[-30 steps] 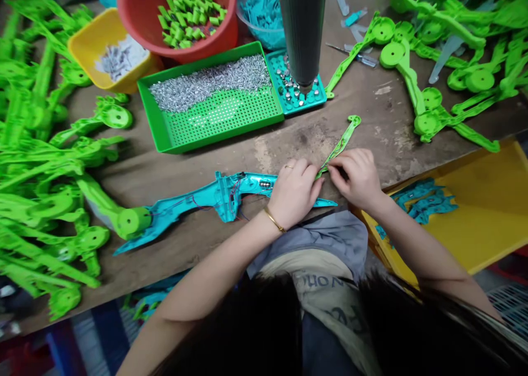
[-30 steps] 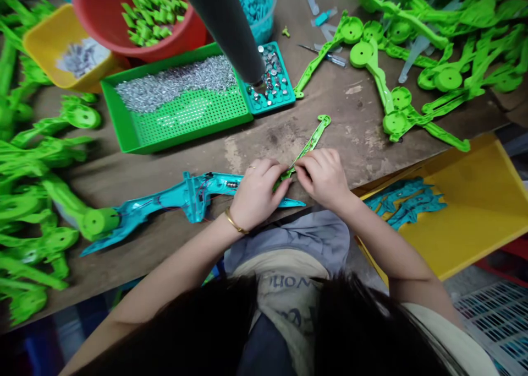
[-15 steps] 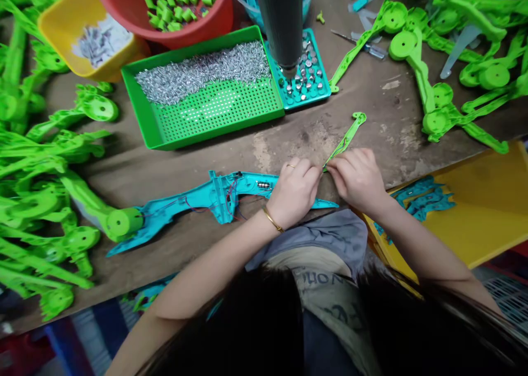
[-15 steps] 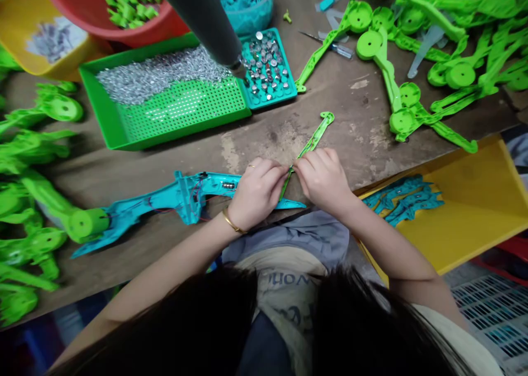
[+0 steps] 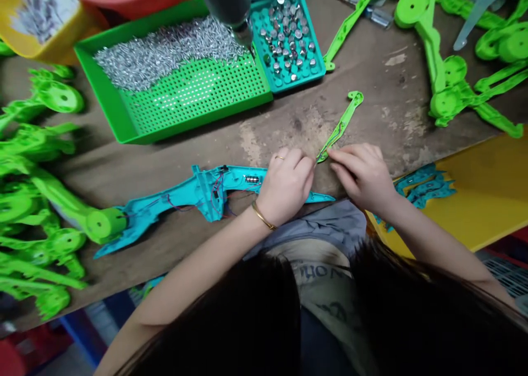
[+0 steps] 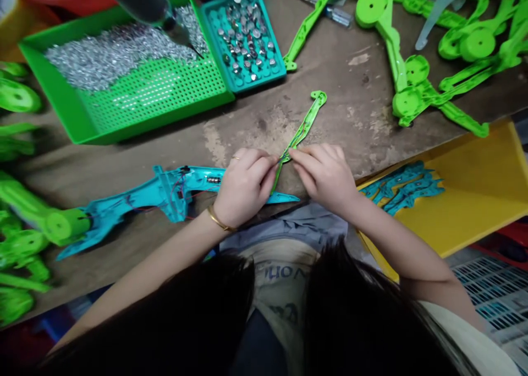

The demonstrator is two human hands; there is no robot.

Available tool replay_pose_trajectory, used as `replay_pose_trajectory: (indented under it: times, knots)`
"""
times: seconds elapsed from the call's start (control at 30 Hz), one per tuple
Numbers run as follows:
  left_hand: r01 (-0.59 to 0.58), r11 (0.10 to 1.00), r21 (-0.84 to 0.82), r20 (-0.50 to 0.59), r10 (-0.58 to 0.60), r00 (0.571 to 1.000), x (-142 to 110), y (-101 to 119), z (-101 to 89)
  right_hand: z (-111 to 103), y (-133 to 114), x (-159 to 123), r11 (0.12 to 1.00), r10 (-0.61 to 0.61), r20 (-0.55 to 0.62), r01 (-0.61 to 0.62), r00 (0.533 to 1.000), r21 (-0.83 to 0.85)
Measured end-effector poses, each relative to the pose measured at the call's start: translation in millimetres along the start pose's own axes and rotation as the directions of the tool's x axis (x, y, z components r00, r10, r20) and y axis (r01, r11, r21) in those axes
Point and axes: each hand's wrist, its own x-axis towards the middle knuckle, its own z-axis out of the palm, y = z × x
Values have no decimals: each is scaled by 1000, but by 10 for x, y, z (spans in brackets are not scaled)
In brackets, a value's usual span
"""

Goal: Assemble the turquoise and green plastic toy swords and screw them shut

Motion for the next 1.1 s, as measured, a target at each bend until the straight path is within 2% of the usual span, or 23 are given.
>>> replay_pose_trajectory:
  times: [0.17,0.27,0.37,0.5,0.77,0.93,1.1]
  knots:
    - [59,998,-3,-61,-60,996,-122,57,-112,51,-39,90,998,-48,-73,51,996,32]
    - [117,992,55,-119,-110,987,-266,87,-187,80,-54,102,995,-97,-118,101,988,26]
    - [140,984,109,-121,-126,985,-371,95,-228,90,-49,99,991,-122,-116,127,986,34]
    - [155,984,90,-89,-147,985,-366,111,-228,107,-45,97,990,-132,-96,136,987,47]
    - [196,979,65,52,-199,979,-120,183,-203,150,-5,114,986,-121,-135,135,983,102]
    - [246,968,44,131,-249,960,-21,198,-315,154,14,128,978,-127,-170,152,977,141]
    - [220,973,-70,203,-202,958,-25,166,-440,152,18,135,975,-128,-171,155,977,158]
